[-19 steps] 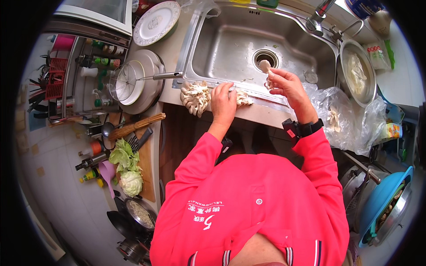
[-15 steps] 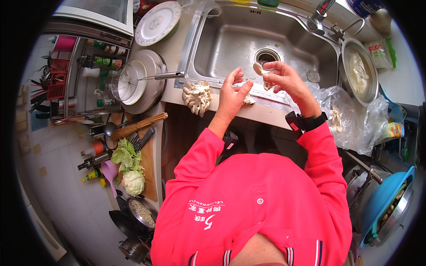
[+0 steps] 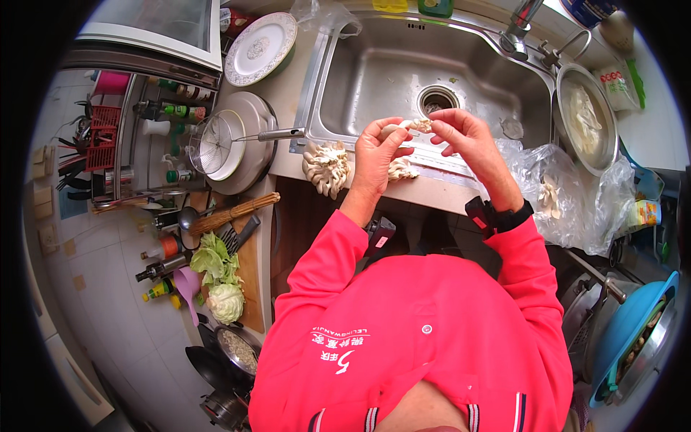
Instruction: The person moves from a cluttered table to the kitchen sink area and begins separating oyster mushrooms by hand. They repeatedly pull apart clusters into smaller pieces and place them into a plastic bag on the counter.
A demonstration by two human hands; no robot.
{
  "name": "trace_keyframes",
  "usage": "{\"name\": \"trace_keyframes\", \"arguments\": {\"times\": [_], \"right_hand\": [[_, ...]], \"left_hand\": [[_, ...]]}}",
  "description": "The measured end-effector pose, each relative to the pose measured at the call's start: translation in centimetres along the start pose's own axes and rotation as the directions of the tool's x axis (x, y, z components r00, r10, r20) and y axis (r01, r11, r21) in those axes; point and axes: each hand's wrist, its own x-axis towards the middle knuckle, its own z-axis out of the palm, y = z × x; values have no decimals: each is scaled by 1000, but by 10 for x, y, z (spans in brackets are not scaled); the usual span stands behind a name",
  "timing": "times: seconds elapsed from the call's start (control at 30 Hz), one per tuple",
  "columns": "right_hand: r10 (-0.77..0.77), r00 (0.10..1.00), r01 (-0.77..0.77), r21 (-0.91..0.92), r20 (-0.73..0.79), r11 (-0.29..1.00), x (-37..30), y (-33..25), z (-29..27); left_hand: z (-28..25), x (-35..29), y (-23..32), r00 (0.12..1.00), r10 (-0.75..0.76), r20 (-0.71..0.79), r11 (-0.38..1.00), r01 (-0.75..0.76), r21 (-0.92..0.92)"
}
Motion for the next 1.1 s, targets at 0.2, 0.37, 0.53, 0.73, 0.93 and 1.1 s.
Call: {"name": "trace_keyframes", "arguments": {"times": [0.2, 0.37, 0.53, 0.73, 0.93, 1.1], "right_hand": [[-228, 958, 181, -250, -174, 951, -1, 19, 17], [-308, 932, 225, -360, -192, 905, -2, 18, 24], [-487, 867, 322, -632, -102, 705, -4, 13, 31], [-480, 873, 345, -586, -88, 734, -1, 19, 36], [-270, 959, 260, -114, -88, 959, 5, 33, 33], [-15, 1000, 19, 325, -16, 945, 10, 40, 22]], "left_hand": [[11, -11, -5, 995, 95, 9, 995, -95, 10], [9, -11, -2, 994, 4, 111, 996, -14, 90], [13, -4, -12, 997, 62, 38, 971, -69, 229], [15, -4, -15, 998, 65, 7, 971, -65, 230], [14, -4, -15, 998, -52, 18, 998, 52, -24], [14, -5, -16, 992, -118, 51, 982, 125, -141]]}}
